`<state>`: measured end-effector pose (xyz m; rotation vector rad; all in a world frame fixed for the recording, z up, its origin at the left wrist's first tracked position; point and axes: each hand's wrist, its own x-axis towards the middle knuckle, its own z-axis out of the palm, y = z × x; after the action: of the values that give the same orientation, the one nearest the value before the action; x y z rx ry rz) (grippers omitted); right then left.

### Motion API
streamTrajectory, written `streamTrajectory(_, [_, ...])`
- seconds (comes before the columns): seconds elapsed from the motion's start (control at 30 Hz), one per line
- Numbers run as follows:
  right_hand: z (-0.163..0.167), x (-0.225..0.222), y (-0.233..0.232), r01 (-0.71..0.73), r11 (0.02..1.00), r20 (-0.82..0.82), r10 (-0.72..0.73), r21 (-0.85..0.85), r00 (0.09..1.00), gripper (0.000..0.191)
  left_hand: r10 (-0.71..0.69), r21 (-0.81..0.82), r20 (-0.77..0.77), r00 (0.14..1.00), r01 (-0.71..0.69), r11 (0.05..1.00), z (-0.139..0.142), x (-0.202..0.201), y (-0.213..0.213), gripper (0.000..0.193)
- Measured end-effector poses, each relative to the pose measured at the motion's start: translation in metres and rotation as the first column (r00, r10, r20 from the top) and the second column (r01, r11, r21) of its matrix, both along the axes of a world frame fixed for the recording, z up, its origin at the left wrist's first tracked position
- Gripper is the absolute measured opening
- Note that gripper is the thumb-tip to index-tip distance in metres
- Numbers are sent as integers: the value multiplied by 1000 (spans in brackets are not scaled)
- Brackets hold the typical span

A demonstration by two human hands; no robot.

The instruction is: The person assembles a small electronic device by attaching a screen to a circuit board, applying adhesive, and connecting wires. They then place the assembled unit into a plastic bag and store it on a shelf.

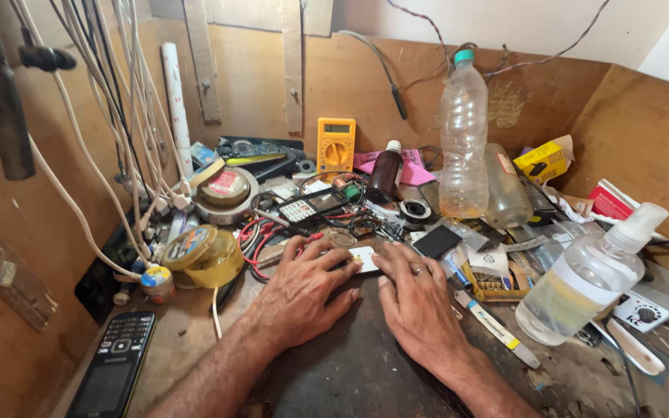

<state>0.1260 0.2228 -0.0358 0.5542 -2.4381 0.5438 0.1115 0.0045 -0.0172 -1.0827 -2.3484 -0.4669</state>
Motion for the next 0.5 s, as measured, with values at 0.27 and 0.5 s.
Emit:
streamTrajectory(0.27, [2, -1, 7, 35, 992, 32, -31, -120, 999, 39, 15, 0, 11, 1000, -15, 1000, 3, 4, 0, 42])
streamTrajectory(0.5, [10, 11, -5, 39, 997, -79, -34, 60, 996, 33, 8, 20, 13, 1000, -9, 1000, 0, 3, 2, 41])
